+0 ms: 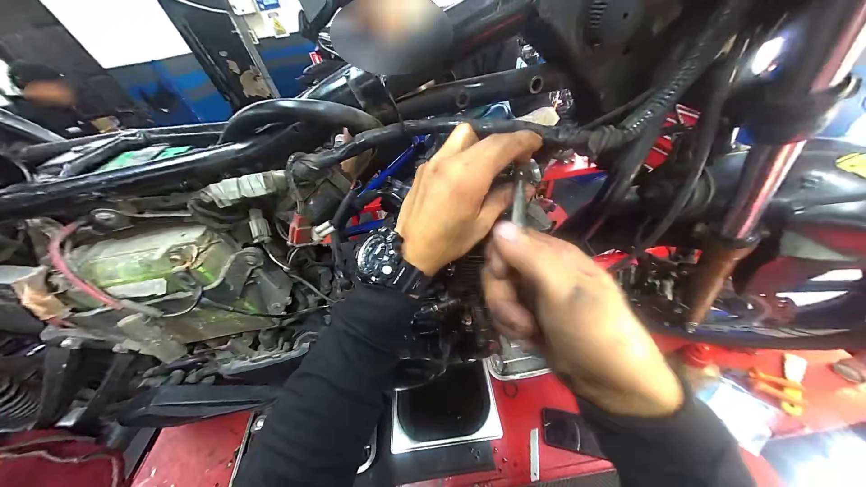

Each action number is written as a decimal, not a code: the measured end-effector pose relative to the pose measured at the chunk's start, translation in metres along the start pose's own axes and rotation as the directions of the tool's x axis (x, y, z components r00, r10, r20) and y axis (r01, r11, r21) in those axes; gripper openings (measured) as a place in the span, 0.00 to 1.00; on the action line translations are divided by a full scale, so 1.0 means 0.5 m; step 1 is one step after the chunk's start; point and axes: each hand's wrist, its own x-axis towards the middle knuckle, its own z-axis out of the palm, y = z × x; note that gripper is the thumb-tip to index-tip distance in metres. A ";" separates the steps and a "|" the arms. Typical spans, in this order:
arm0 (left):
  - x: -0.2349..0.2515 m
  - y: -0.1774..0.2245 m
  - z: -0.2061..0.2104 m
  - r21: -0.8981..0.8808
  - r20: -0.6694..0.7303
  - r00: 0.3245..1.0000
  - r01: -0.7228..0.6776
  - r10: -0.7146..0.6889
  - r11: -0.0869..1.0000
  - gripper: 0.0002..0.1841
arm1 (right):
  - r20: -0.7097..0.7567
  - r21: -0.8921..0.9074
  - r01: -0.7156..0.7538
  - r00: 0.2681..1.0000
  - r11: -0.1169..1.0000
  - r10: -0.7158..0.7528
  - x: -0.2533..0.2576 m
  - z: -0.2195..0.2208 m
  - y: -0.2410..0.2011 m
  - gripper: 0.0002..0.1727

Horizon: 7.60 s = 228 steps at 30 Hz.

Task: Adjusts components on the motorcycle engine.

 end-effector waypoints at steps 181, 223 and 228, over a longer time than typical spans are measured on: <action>0.009 -0.015 0.005 0.000 -0.001 1.000 -0.015 0.015 1.000 0.12 | -0.289 0.193 0.131 0.955 0.972 -0.071 0.032 0.066 0.015 0.30; 0.013 -0.003 0.000 0.043 0.017 1.000 -0.001 0.000 0.999 0.14 | -0.134 0.414 -0.172 0.960 0.894 0.247 0.057 -0.071 -0.036 0.21; 0.012 -0.005 0.005 0.026 -0.023 1.000 -0.010 0.011 1.000 0.12 | -0.269 0.398 -0.111 0.935 0.911 0.232 0.064 -0.022 -0.036 0.23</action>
